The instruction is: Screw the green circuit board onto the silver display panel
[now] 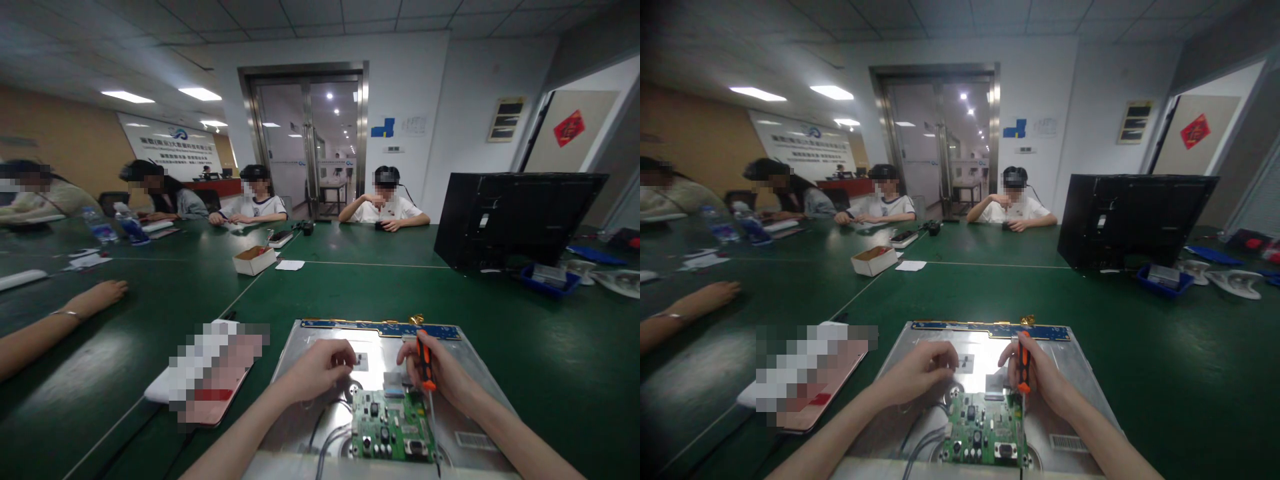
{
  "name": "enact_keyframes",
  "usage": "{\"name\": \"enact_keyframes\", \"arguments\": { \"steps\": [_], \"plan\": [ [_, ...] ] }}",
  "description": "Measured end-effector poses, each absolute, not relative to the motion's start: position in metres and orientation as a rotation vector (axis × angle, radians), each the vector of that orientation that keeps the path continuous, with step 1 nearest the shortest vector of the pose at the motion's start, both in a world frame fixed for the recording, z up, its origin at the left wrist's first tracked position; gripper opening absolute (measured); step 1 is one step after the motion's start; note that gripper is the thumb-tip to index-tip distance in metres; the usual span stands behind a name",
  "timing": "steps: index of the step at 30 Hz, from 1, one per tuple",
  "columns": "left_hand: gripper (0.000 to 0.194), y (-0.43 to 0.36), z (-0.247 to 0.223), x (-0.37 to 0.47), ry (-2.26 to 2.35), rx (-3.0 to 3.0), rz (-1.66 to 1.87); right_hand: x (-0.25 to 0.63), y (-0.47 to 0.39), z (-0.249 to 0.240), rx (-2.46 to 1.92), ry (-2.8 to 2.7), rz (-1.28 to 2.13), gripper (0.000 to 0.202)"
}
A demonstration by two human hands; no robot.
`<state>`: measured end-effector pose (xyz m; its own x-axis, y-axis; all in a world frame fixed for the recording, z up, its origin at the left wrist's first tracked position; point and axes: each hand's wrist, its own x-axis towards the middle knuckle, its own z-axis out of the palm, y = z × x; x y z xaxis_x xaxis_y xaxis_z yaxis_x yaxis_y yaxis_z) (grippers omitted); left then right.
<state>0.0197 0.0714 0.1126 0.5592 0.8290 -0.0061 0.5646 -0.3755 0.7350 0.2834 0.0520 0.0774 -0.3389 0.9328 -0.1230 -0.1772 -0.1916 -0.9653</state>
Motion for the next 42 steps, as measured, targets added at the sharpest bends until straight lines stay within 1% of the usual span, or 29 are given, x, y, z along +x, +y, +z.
{"name": "enact_keyframes", "arguments": {
  "steps": [6, 10, 16, 22, 34, 42],
  "plan": [
    [0.009, 0.068, 0.112, 0.022, 0.95, 1.812, 0.391, 0.283, 0.052, 0.078, -0.988, -1.19, 1.672, 0.066],
    [0.009, 0.069, 0.109, 0.023, 0.909, 1.719, 0.405, 0.284, 0.053, 0.077, -0.98, -1.192, 1.673, 0.066],
    [0.017, 0.072, 0.101, 0.021, 0.819, 1.615, 0.399, 0.285, 0.054, 0.07, -0.97, -1.18, 1.668, 0.068],
    [0.017, 0.07, 0.101, 0.023, 0.859, 1.611, 0.372, 0.285, 0.054, 0.068, -0.967, -1.173, 1.664, 0.069],
    [0.015, 0.069, 0.1, 0.025, 0.88, 1.644, 0.374, 0.283, 0.054, 0.07, -0.961, -1.179, 1.663, 0.065],
    [0.016, 0.069, 0.099, 0.024, 0.878, 1.646, 0.376, 0.284, 0.054, 0.068, -0.955, -1.182, 1.667, 0.068]
  ]
}}
